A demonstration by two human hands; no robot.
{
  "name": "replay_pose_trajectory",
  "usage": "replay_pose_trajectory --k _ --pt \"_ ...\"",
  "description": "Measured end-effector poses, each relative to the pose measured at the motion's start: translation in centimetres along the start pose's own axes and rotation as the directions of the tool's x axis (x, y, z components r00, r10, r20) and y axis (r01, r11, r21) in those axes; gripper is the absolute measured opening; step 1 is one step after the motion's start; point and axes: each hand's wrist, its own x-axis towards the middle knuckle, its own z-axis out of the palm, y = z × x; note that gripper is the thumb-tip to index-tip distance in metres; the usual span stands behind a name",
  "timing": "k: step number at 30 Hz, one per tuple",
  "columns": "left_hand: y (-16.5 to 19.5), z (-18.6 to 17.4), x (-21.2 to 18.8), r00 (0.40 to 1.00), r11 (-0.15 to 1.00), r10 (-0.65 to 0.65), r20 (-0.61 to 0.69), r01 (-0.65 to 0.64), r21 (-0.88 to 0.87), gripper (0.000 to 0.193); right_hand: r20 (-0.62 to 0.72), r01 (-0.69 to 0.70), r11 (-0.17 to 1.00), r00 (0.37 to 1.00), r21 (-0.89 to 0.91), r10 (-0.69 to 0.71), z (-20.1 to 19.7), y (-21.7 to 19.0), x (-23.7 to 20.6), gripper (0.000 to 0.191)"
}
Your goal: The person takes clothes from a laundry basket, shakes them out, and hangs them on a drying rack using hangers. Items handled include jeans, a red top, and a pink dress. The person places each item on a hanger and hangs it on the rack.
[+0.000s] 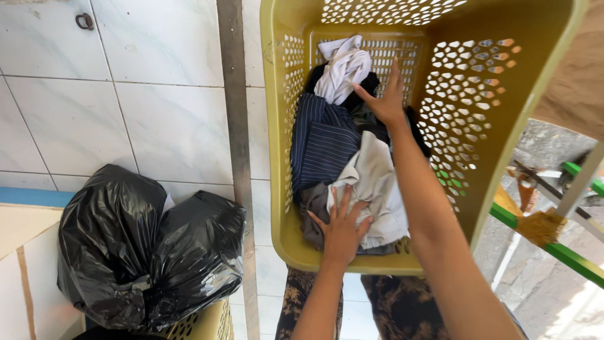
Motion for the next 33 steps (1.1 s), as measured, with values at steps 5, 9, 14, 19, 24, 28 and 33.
replay_pose_trajectory --k 5,9,14,19,24,28,33 --pt "-0.3 -0.1 -0.1 1.000 0.998 -0.004 0.020 0.005 -0.056 0.036 0.288 -0.506 0.787 0.741 -0.354 0.606 5.8 -3.2 -0.9 0.119" --pt "0.2 -0.3 -0.8 0.998 0.997 -0.013 0.053 0.018 -0.080 0.036 0.393 -0.466 0.860 0.765 -0.209 0.511 4.6 -2.8 -2.3 0.118" --pt "1.1 -0.5 -3.2 0.996 0.986 -0.031 -0.081 0.017 -0.166 0.044 0.314 -0.364 0.919 0.899 0.154 0.304 -2.5 -2.6 -5.9 0.103" --pt "2.2 -2.9 -6.8 0.973 0.913 -0.086 -0.216 -0.010 -0.409 0.055 0.237 -0.321 0.712 0.947 0.625 0.218 -15.8 -6.2 -9.5 0.070" --pt "3.4 -7.3 -7.7 0.962 0.500 -0.260 -0.088 0.056 -0.864 0.067 0.221 -0.230 0.784 0.968 0.577 0.121 -27.4 -11.4 -15.5 0.051" --pt "3.6 -9.6 -8.2 0.991 -0.215 -0.111 0.079 0.054 -0.975 0.076 0.339 -0.270 0.859 0.933 0.434 0.121 -27.4 -16.7 -20.2 0.093" --pt "2.7 -9.1 -7.9 0.943 -0.160 -0.311 0.115 0.068 -0.985 0.064 0.409 -0.068 0.979 0.913 0.191 -0.017 -24.2 -20.9 -24.1 0.033"
